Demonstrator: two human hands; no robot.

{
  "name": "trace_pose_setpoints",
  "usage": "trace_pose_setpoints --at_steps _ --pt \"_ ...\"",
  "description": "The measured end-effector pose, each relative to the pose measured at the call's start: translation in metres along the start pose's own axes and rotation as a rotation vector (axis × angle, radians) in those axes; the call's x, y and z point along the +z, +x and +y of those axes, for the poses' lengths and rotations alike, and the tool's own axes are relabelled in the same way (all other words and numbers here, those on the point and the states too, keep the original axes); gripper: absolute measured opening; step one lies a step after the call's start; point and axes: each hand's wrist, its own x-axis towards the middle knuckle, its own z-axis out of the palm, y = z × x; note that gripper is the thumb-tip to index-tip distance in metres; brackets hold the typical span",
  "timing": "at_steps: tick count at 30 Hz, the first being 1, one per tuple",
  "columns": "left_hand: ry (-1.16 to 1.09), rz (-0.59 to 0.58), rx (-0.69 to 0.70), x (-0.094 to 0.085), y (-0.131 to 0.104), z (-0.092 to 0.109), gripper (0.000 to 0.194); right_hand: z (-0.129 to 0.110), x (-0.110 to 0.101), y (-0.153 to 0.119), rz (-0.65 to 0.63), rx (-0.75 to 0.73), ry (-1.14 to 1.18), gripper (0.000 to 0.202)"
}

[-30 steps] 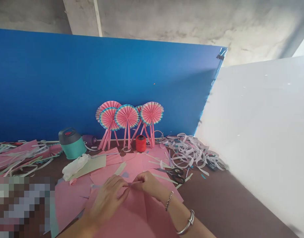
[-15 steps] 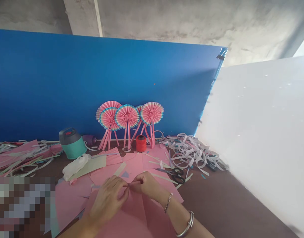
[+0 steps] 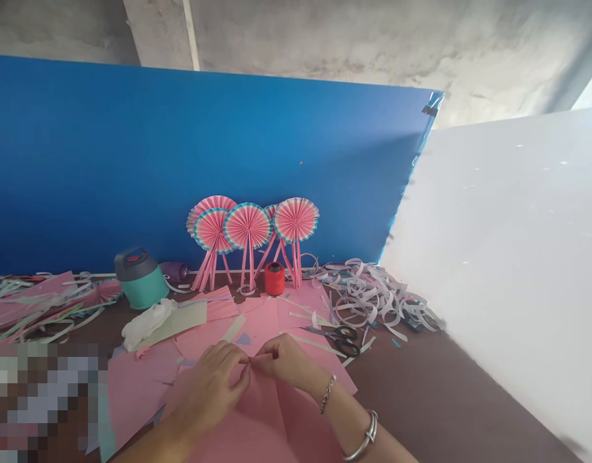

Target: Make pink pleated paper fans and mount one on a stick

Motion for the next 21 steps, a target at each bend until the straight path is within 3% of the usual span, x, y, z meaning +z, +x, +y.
trace_pose_setpoints --at_steps 4,8,11,15,18,21 --pt "-0.052 0.041 -0.010 0.007 -0.001 -0.006 0.014 0.004 -0.003 0.000 -0.007 -0.010 -0.011 0.026" --pt "-0.105 0.083 -0.031 0.011 -0.002 -0.015 0.032 0.014 -0.010 0.002 0.004 0.009 -0.072 0.012" --pt "-0.092 -0.030 -0.068 0.009 -0.002 -0.017 0.038 0.021 -0.013 0.003 0.088 -0.007 -0.189 0.021" --pt "-0.100 -0.306 -0.013 0.007 -0.004 -0.014 0.030 0.023 -0.016 0.003 0.163 -0.009 -0.434 0.022" --pt "-0.132 -0.435 0.017 0.010 -0.005 -0.012 0.034 0.029 -0.025 0.004 0.096 0.030 -0.428 0.009" --pt "-0.119 -0.454 -0.006 0.011 -0.006 -0.010 0.036 0.041 -0.046 0.005 -0.009 0.039 -0.269 0.015"
